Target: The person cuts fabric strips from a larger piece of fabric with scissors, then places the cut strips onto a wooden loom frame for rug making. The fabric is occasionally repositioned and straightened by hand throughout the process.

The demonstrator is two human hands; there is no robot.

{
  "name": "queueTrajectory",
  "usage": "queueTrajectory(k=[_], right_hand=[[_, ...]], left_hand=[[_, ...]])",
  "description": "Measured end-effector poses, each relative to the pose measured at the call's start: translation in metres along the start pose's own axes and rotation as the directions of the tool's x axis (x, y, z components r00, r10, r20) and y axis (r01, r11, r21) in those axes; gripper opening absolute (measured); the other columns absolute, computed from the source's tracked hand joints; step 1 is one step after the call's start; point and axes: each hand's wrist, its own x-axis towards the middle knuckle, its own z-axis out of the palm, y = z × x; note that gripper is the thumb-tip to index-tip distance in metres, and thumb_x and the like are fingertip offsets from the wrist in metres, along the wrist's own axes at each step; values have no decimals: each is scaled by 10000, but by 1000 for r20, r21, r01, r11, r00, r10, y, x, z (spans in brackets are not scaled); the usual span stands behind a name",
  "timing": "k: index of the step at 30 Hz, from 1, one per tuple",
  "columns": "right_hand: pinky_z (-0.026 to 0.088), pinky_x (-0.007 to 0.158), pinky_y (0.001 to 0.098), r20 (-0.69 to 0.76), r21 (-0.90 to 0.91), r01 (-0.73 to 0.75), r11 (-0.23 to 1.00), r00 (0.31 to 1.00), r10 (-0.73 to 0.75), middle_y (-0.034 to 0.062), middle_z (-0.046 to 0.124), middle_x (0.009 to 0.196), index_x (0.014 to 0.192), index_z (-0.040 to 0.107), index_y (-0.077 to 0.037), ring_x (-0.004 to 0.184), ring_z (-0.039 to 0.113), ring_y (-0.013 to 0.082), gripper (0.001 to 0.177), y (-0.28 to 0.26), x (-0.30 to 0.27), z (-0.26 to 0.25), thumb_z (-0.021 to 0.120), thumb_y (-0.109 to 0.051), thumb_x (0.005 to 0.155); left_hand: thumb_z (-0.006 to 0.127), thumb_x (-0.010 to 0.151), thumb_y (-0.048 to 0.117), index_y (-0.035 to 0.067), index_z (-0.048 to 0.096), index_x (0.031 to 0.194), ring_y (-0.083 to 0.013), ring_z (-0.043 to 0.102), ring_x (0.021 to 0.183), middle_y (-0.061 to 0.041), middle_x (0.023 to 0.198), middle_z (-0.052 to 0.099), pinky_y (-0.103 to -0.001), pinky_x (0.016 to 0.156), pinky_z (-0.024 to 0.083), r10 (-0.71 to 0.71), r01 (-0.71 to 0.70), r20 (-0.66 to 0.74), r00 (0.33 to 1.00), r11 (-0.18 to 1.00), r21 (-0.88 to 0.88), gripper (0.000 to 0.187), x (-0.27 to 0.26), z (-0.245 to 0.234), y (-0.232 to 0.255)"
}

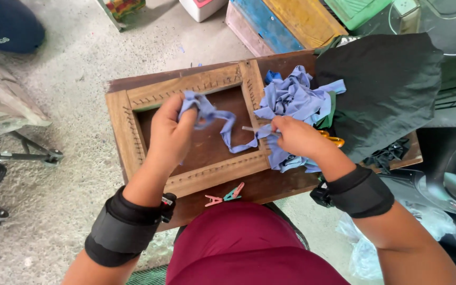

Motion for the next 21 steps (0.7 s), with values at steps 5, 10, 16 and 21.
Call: queueTrajectory(k=[5, 10, 16, 21], right_hand=[[524, 844, 464, 127, 96, 29, 995, 991, -41, 154, 635, 1064, 1066, 626, -114, 986, 645, 379, 269, -45, 6, 55, 687, -101, 805], [496, 890, 495, 98, -74, 18, 997, 995, -11, 186, 602, 1163, 1105, 653, -123, 1032, 610, 422, 271, -67, 25, 101, 700, -74, 842], [480, 1020, 410, -322, 571, 187, 799, 947, 8, 208, 380, 1493, 1496, 341, -66, 1276, 528, 332, 895, -119, 37, 15, 800, -312, 768], [374, 1251, 447, -285, 403, 572, 714, 820, -496, 131, 506, 1566, 1465, 533, -119, 1479, 457, 351, 625, -99, 49, 7, 755, -264, 898]], left_hand=[[594, 940, 55, 32, 677, 1049, -151, 619, 802, -68, 932, 640, -279, 708, 505, 99, -101, 21, 995, 964, 245, 139, -5, -8, 12], [653, 868, 83, 14, 633, 1006, -287, 613, 849, -144, 982, 607, -350, 730, 503, 281, -310, 132, 951, 881, 358, 156, -7, -5, 29], [582, 897, 120, 19, 606, 1007, -336, 597, 851, -151, 929, 585, -420, 769, 502, 241, -365, 445, 863, 906, 216, 152, -17, -1, 66], [550, 904, 76, 25, 607, 1097, -343, 636, 985, -136, 1064, 629, -400, 903, 522, 468, -539, 536, 703, 842, -28, 207, -25, -1, 115]])
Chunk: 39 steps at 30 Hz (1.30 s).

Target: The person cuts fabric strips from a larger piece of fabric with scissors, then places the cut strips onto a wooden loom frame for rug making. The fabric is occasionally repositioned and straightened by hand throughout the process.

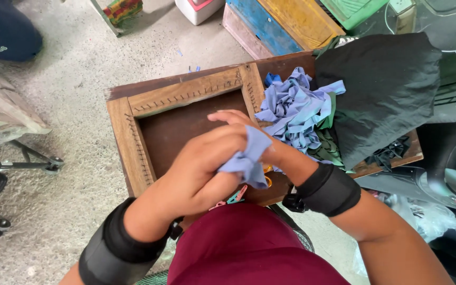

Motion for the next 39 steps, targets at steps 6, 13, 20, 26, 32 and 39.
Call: queueTrajectory(k=[6, 13, 20, 26, 32, 39], right_hand=[[460, 1010, 456, -41, -474, -234, 849, 969, 244, 142, 654, 1354, 998, 716, -89, 1226, 582, 403, 259, 116, -91, -62, 682, -63, 742], [542, 752, 305, 27, -21, -484, 875, 874, 485, 43, 745, 870, 1031, 686, -78, 822, 713, 175, 113, -79, -22, -103, 609, -111, 954], [523, 747, 289, 3, 165, -452, 877, 889, 458, 42, 689, 917, 1024, 670, -38, 840, 623, 127, 113, -40, -52, -91, 661, -100, 931], [512, 723, 325, 75, -158, -463, 872, 875, 478, 51, 622, 919, 1015, 648, -18, 823, 607, 148, 140, 66, -122, -75, 673, -59, 883], [474, 624, 316, 4, 125, -602, 789, 796, 606, 49, 571, 738, 961, 622, -42, 680, 545, 133, 101, -14, -75, -80, 677, -121, 928], [486, 865, 302, -126, 151, -66, 986, 988, 85, 61, 612, 999, 938, 609, -53, 947, 594, 145, 73, -49, -55, -103, 678, -32, 941]], left_hand=[[613, 885, 52, 41, 590, 1025, -334, 696, 992, -149, 1109, 679, -365, 907, 559, 100, -87, -152, 983, 992, 87, 142, 7, -1, 22], [699, 779, 134, -9, 530, 1029, -441, 618, 969, -265, 1098, 592, -442, 808, 523, -23, 56, -188, 982, 984, 172, 335, 32, 59, -56], [660, 952, 198, 46, 623, 1164, -356, 678, 958, -170, 1000, 689, -424, 812, 522, -518, 523, -99, 850, 804, 284, 263, 22, 44, -66], [542, 976, 27, 20, 648, 1139, -235, 646, 1042, -93, 1181, 631, -328, 894, 535, -158, 165, -236, 959, 986, 8, 194, 17, 13, -38], [736, 828, 105, 21, 600, 1184, -217, 633, 922, -78, 1089, 619, -317, 781, 537, -318, 311, -143, 937, 948, -73, 391, 25, 69, -93], [659, 888, 151, 67, 694, 1050, -247, 737, 784, -101, 877, 729, -360, 722, 573, -513, 506, 52, 857, 856, 106, 185, 27, 75, -97]])
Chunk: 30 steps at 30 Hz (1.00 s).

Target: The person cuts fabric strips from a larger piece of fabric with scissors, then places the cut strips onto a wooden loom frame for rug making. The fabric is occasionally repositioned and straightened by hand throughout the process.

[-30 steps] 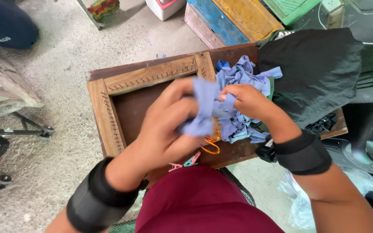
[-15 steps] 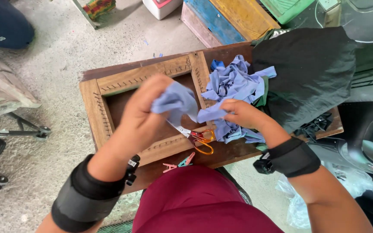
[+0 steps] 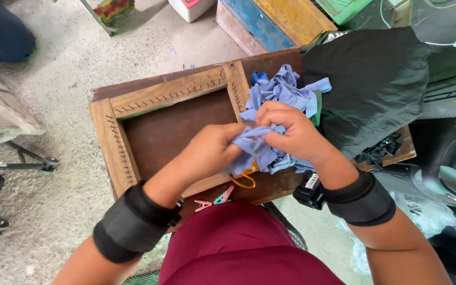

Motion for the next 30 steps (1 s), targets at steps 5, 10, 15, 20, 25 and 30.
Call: queueTrajectory(k=[5, 10, 15, 20, 25, 30], right_hand=[[535, 777, 286, 143, 426, -451, 784, 889, 434, -4, 706, 893, 1001, 678, -48, 830, 645, 114, 94, 82, -52, -15, 625, -118, 967], [517, 809, 258, -69, -3, -560, 829, 827, 558, -21, 720, 933, 1047, 689, -53, 885, 660, 62, 132, 158, -91, -48, 619, -123, 960], [464, 614, 340, -179, -96, -612, 785, 786, 592, 63, 584, 743, 1064, 703, -52, 669, 529, 143, 143, 86, -56, -34, 640, -177, 1039], [486, 623, 283, 62, -317, -160, 935, 980, 189, 4, 676, 849, 1096, 656, -52, 730, 618, 65, 154, -31, 4, -15, 652, -158, 984], [447, 631, 273, 37, -94, -300, 949, 952, 304, -18, 592, 737, 1199, 632, -71, 685, 530, 62, 274, 0, -18, -30, 698, -126, 939], [498, 715, 242, 4, 239, -539, 807, 832, 555, -35, 636, 864, 1177, 679, -14, 772, 585, 64, 208, 134, -102, -76, 610, -89, 996]], left_hand=[[538, 1031, 206, 67, 663, 1089, -167, 739, 835, -56, 938, 735, -300, 754, 603, -36, -28, -139, 990, 900, -436, 196, -28, -42, -11], [396, 1119, 398, 83, 624, 1235, -91, 629, 787, -24, 1059, 701, -210, 623, 481, -29, -225, -485, 874, 861, -456, 406, -45, -83, 1], [622, 976, 232, 87, 565, 1354, -87, 506, 770, -44, 1104, 578, -226, 635, 455, 51, -292, -459, 887, 833, -471, 409, -10, -44, 21], [806, 797, 94, 43, 539, 1215, -98, 602, 931, -73, 1070, 622, -306, 786, 539, 214, -259, -215, 953, 944, -205, 499, 27, 18, 0], [668, 909, 90, 106, 711, 1119, -143, 710, 878, -88, 1006, 740, -335, 807, 539, 99, -84, -65, 993, 975, 206, 215, 14, 2, -9], [510, 1056, 105, 66, 630, 1165, -130, 674, 808, -19, 973, 659, -275, 704, 571, -63, -142, -336, 940, 823, -550, 166, -30, -55, -30]])
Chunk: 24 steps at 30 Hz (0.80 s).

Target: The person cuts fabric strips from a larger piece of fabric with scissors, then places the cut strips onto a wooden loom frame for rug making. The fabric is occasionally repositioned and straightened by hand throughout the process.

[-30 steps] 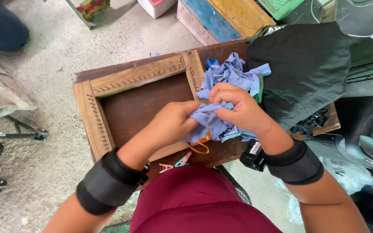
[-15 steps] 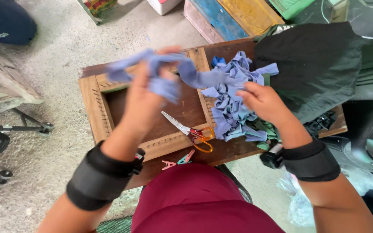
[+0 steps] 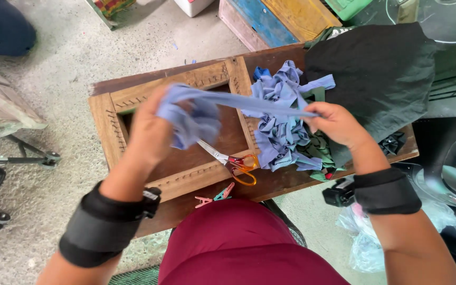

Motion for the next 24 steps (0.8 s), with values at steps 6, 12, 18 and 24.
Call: queueTrajectory(k=[6, 12, 18, 24], right_hand=[[498, 711, 243, -306, -67, 7, 998, 952, -28, -20, 659, 889, 1162, 690, -9, 772, 588, 66, 172, 32, -2, -23, 642, -97, 1022], [544, 757, 304, 92, -597, 463, 655, 850, -518, 61, 709, 987, 1136, 695, -43, 894, 671, 132, 236, -150, -2, 87, 735, -62, 904], [524, 783, 285, -5, -437, 359, 825, 916, -402, 42, 674, 965, 1116, 649, -34, 860, 644, 124, 268, -156, 0, 82, 726, -20, 861], [512, 796, 271, -202, -357, -72, 931, 979, -1, 10, 691, 970, 1132, 699, -45, 909, 634, 94, 323, -6, 14, -19, 633, 65, 835]], left_hand=[[554, 1105, 152, 48, 638, 1210, -84, 549, 684, -15, 961, 603, -217, 613, 467, 99, -99, -41, 994, 995, -2, 170, 1, -6, 11], [799, 880, 154, -32, 513, 1353, -199, 572, 1124, -104, 1347, 556, -373, 970, 485, 406, -454, 257, 877, 874, 171, 583, 28, 89, 11], [761, 985, 237, 85, 720, 1120, -157, 632, 799, -85, 872, 722, -331, 741, 560, -215, 36, 293, 932, 857, 515, 207, 29, 67, -19], [576, 1095, 284, 80, 616, 1051, -122, 616, 731, -55, 941, 664, -242, 639, 488, 145, -136, -157, 977, 989, 64, 212, -1, -36, 15]])
